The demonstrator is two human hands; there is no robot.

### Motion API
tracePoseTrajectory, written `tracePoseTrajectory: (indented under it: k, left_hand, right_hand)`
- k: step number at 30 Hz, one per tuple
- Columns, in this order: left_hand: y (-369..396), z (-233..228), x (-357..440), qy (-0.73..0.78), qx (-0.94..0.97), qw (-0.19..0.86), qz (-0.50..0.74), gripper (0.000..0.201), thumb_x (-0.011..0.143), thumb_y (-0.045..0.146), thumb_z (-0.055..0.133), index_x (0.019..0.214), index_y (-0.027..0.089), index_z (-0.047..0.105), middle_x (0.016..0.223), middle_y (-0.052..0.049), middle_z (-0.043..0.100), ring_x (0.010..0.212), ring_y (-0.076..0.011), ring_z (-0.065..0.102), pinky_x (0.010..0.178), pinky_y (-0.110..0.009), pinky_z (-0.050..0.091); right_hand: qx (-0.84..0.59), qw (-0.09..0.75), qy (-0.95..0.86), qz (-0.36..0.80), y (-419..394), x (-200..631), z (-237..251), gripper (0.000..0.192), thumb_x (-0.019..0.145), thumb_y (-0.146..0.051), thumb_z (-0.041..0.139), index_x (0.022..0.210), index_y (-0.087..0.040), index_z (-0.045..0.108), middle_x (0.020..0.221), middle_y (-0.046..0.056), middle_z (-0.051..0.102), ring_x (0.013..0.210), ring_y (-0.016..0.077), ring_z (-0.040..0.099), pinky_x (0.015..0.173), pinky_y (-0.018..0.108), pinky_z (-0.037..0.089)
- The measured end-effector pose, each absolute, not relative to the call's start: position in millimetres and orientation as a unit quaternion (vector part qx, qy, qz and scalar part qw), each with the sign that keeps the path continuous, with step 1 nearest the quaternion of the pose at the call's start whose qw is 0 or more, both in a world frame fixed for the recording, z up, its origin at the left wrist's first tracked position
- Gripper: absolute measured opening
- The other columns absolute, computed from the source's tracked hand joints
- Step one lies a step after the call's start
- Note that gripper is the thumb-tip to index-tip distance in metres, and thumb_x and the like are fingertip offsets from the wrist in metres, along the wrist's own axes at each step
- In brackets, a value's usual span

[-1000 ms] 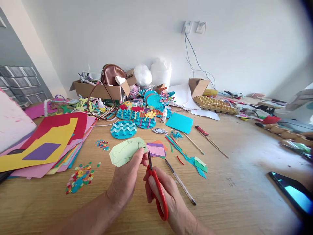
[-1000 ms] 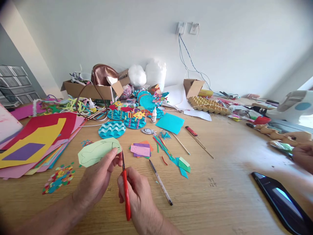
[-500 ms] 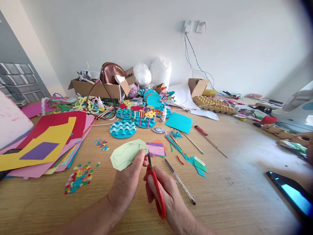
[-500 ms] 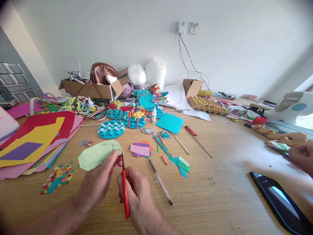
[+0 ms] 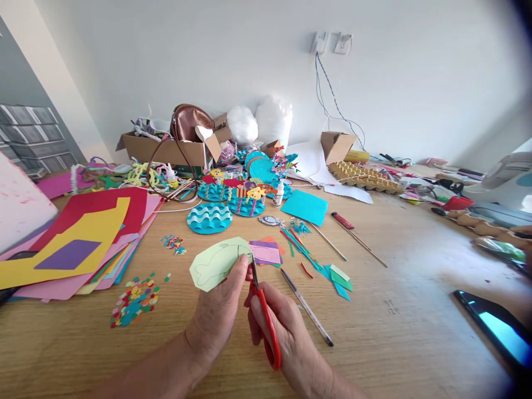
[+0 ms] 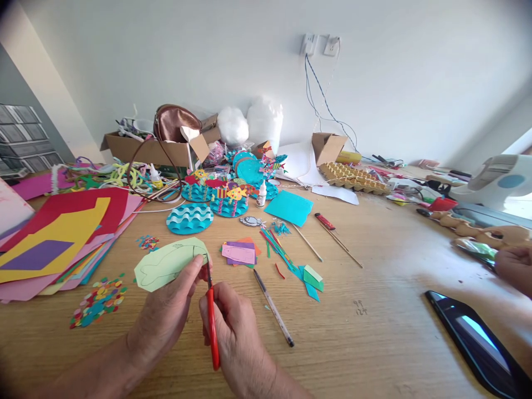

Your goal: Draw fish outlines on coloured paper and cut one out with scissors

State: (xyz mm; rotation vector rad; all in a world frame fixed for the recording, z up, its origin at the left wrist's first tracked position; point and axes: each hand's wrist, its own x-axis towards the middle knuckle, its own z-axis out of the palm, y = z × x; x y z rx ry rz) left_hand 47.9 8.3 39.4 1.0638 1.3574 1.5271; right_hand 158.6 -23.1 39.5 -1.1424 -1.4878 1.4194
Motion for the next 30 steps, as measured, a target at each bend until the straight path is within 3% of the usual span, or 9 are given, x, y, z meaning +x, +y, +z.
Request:
tracePoseTrajectory:
  k: [13,30]
  left_hand:
    - [8,41,46,0.535,0.432,0.397,0.608,0.022,0.072,0.043,0.062,0.074,0.021,0.064,0.078,-0.002,0.069,0.093,-0.0224,0.063,0.091,-0.033,0.043]
    - [11,31,47,0.501,0.407,0.423,0.636,0.022,0.073,0.042,0.065,0.078,0.020,0.064,0.086,-0.002,0.070,0.087,-0.0201,0.064,0.085,-0.032,0.046]
  right_hand:
    - [-0.457,0.380,-0.593,0.543,-19,159,29,0.033,0.091,-0.038,0.041,0.063,-0.020,0.040,0.049,-0.006,0.042,0.043,0.0071,0.037,0.039,0.017,0.028]
    - [-0.445,0.379,-0.622,0.521,-20,162,23,0.037,0.092,-0.044,0.040,0.063,-0.020,0.040,0.048,-0.006,0.042,0.042,0.0067,0.038,0.039,0.016,0.030]
